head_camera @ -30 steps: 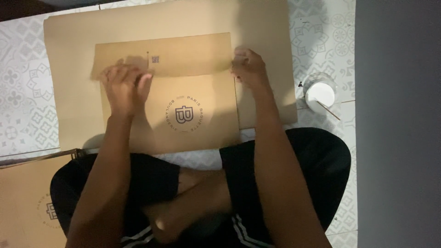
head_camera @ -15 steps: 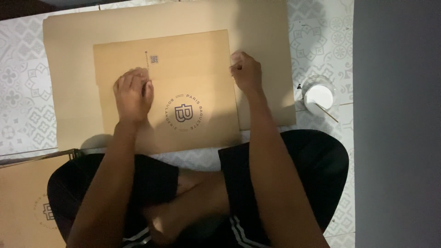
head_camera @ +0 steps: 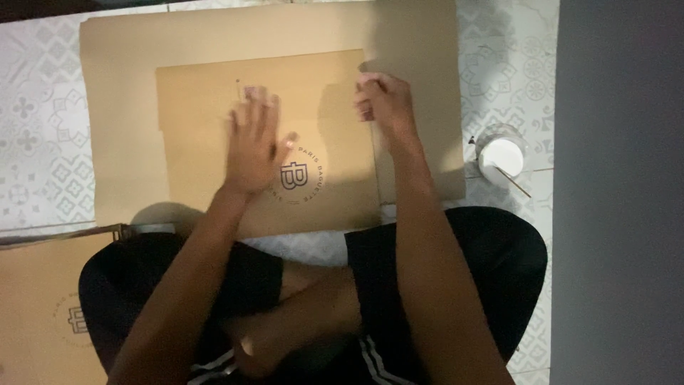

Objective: The person applies adhesive from a small container to the edge of a large sheet of paper using a thin applicator tool, and then presses another section of paper onto the adhesive.

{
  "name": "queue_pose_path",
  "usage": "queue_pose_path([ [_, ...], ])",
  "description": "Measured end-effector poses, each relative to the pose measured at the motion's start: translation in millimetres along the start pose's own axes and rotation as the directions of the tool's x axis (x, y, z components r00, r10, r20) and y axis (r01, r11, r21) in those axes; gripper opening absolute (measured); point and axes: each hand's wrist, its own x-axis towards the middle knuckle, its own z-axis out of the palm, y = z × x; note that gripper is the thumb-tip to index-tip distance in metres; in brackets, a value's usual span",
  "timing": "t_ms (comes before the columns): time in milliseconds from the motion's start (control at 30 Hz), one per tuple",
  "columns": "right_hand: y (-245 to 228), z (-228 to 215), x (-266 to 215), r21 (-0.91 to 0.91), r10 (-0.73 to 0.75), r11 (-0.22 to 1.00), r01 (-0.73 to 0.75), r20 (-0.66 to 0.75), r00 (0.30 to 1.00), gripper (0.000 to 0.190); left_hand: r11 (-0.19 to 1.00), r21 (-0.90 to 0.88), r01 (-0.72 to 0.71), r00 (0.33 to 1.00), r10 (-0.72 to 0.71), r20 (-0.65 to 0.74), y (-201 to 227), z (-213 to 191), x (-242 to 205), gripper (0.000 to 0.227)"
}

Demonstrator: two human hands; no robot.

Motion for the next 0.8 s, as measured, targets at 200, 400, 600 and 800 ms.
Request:
queue_pose_path([
  [200, 12.9, 48.2, -7.0, 0.22, 0.057, 0.966, -0.138, 0.339, 0.939, 0.053, 0.998, 0.037, -0.045, 0.999, 0.044, 0.019, -4.9, 52.5, -16.9, 0.079],
  [400, 62.9, 33.6, 27.2, 0.654, -0.532, 0.091, -0.751, 0.669, 0.519, 0.015, 0.994, 0.06, 0.09, 0.989, -0.097, 0.114, -24.8, 52.5, -26.3, 0.081],
  [600, 38.8, 17.7, 15.4, 0.431, 0.255, 0.816, -0.385, 0.33, 0.909, 0.034, 0.835, 0.262, 0.483, 0.857, -0.513, 0.055, -51.3, 20.7, -46.0, 0.093],
  [800, 15.3, 29.5, -0.6, 0.036, 0.222, 0.974, -0.224, 0.048, 0.974, 0.046, 0.851, 0.206, 0.484, 0.868, -0.496, 0.011, -52.8, 28.8, -48.0, 0.09],
])
